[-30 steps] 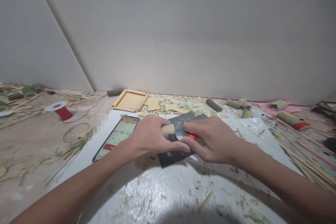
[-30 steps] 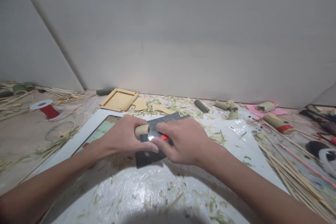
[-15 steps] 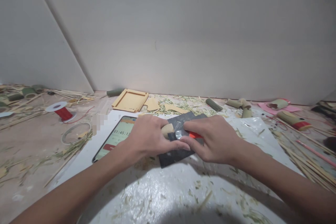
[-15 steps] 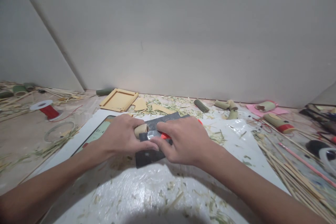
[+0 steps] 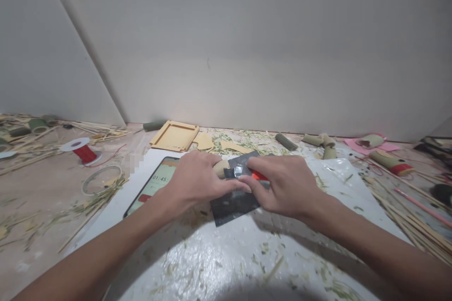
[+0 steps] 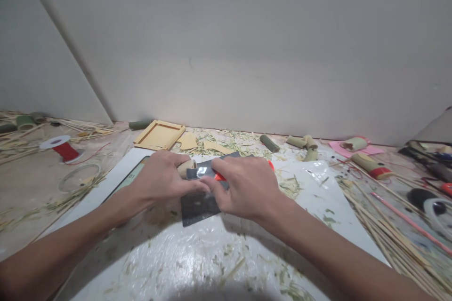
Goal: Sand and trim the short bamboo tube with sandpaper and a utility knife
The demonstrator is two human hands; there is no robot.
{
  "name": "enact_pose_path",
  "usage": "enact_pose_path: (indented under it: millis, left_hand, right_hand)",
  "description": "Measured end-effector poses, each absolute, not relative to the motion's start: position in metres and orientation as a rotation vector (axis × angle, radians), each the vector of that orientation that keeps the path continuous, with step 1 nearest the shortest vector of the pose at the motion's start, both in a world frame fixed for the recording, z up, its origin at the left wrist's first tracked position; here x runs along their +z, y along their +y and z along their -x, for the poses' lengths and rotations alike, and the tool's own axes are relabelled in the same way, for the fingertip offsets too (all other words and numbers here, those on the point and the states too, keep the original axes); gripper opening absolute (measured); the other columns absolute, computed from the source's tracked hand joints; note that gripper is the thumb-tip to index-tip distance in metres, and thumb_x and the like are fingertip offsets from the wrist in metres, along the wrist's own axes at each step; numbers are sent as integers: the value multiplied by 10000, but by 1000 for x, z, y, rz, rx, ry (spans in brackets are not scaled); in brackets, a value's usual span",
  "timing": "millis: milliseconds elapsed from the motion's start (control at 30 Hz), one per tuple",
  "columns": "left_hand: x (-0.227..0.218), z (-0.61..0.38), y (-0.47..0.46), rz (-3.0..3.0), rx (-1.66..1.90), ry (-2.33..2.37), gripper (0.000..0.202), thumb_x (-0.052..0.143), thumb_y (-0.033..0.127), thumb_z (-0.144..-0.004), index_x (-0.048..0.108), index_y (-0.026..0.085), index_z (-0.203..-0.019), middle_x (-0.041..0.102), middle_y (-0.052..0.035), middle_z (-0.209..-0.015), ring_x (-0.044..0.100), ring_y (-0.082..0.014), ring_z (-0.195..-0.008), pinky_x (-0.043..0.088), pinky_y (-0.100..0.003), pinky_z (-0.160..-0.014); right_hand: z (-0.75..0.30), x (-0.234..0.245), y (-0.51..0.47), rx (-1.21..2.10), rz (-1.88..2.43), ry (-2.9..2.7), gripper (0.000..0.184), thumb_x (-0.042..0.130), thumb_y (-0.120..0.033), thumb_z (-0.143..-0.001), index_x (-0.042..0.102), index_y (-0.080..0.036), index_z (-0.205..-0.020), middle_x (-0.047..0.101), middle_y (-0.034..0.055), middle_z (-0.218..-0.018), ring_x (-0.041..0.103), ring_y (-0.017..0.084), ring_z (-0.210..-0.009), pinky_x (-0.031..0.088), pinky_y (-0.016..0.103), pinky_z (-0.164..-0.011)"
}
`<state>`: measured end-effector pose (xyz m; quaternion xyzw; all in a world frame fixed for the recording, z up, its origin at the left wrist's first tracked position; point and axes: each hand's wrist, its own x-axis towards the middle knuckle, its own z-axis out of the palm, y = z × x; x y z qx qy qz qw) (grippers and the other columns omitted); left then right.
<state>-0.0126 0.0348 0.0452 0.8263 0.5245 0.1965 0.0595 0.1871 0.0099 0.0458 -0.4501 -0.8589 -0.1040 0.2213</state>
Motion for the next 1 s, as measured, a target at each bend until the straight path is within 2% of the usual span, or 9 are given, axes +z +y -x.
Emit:
enact_pose_path:
  millis: [167, 367, 467, 567, 700, 1000]
  left_hand:
    - [45, 12, 36, -2480, 595, 1617, 589, 625, 678, -640, 312, 203, -488, 377, 19, -478, 322, -133, -505, 188, -286, -517]
    - [45, 12, 34, -2413, 619, 1618, 614, 575, 748, -666, 368, 200, -481, 442, 7, -480, 360, -139, -497, 191, -289, -514]
    - [44, 12, 36, -2355, 563, 1564, 569, 609, 724, -644, 434, 197, -522, 524, -4, -550, 421, -152, -545, 221, -283, -521]
    - [45, 13, 37, -2328, 560, 1517, 496, 646, 665, -639, 486, 198, -597, 564, -5, -626, 471, -167, -608, 254, -280, -544]
    - [48, 14, 35, -2345, 569, 1484, 466, 650, 629, -647, 468, 203, -597, 514, 19, -588, 452, -158, -601, 242, -280, -536]
    - [48, 13, 33, -2366, 549, 1390, 448, 682, 538, -621, 395, 198, -563, 444, 45, -535, 376, -124, -543, 210, -277, -505]
  right_hand:
    - [-185, 44, 10, -304, 1266, -2342, 359, 442, -474, -886, 517, -200, -667, 516, -25, -547, 401, 112, -485, 144, 245, -501]
    - [-205, 59, 28, -362, 1580, -2108, 378, 423, -492, -906, 465, -210, -658, 497, -10, -525, 401, 136, -486, 177, 267, -511]
    - [-211, 65, 32, -198, 1531, -2157, 380, 372, -470, -932, 400, -213, -652, 461, -16, -518, 405, 138, -494, 207, 273, -518]
    - [-207, 63, 28, -13, 1390, -2325, 346, 361, -432, -940, 396, -212, -676, 484, -16, -564, 422, 134, -522, 228, 268, -530]
    - [-198, 58, 20, 59, 1227, -2537, 300, 374, -412, -939, 447, -203, -736, 529, -3, -637, 417, 131, -546, 223, 259, -532]
    - [-194, 56, 15, 13, 1170, -2631, 293, 391, -393, -918, 446, -201, -702, 491, -20, -576, 391, 121, -505, 170, 260, -516]
